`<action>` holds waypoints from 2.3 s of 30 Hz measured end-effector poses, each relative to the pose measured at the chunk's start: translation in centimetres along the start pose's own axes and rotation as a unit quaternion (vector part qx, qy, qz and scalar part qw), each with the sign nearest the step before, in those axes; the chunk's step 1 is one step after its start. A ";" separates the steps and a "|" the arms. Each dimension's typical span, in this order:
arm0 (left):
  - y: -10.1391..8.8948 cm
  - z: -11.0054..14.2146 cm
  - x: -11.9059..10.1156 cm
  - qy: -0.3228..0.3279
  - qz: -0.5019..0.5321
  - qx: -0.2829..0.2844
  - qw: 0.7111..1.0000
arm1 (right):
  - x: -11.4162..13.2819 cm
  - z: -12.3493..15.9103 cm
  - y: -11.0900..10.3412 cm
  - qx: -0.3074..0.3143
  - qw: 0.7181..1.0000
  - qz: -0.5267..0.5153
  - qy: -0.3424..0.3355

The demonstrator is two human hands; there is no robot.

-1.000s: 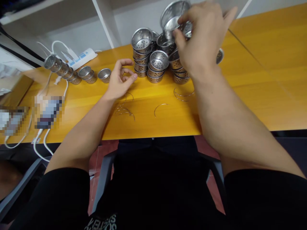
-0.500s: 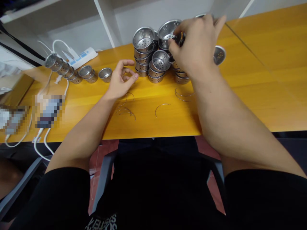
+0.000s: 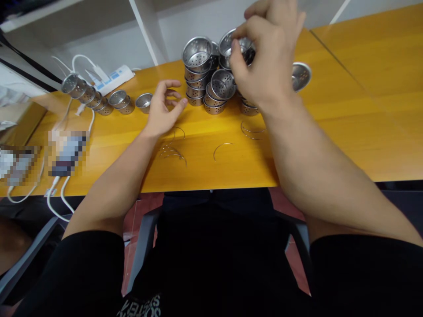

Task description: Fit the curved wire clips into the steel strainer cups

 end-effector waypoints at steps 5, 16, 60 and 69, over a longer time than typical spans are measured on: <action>-6.3 -0.8 4.4 -0.057 -0.102 -0.125 0.985 | 4.3 1.0 0.4 0.019 0.986 -0.103 -0.126; -7.7 1.3 7.8 -0.277 -0.168 -0.042 0.945 | 5.4 6.2 9.6 0.367 0.900 -0.216 -0.096; -2.3 0.2 4.9 -0.092 -0.102 0.034 0.990 | 4.1 7.6 13.2 0.497 0.867 -0.034 0.021; -2.8 0.4 2.5 -0.139 -0.106 0.028 0.984 | 4.3 7.3 12.1 0.544 0.837 -0.048 0.025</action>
Point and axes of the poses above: each hand's wrist, its own z-axis away from the middle knuckle, its own y-axis out of the palm, x = y × z, the point moved 8 cm from there along -z, towards the middle knuckle, and after that the axes turned 15 degrees about -z, right-handed, at the moved point
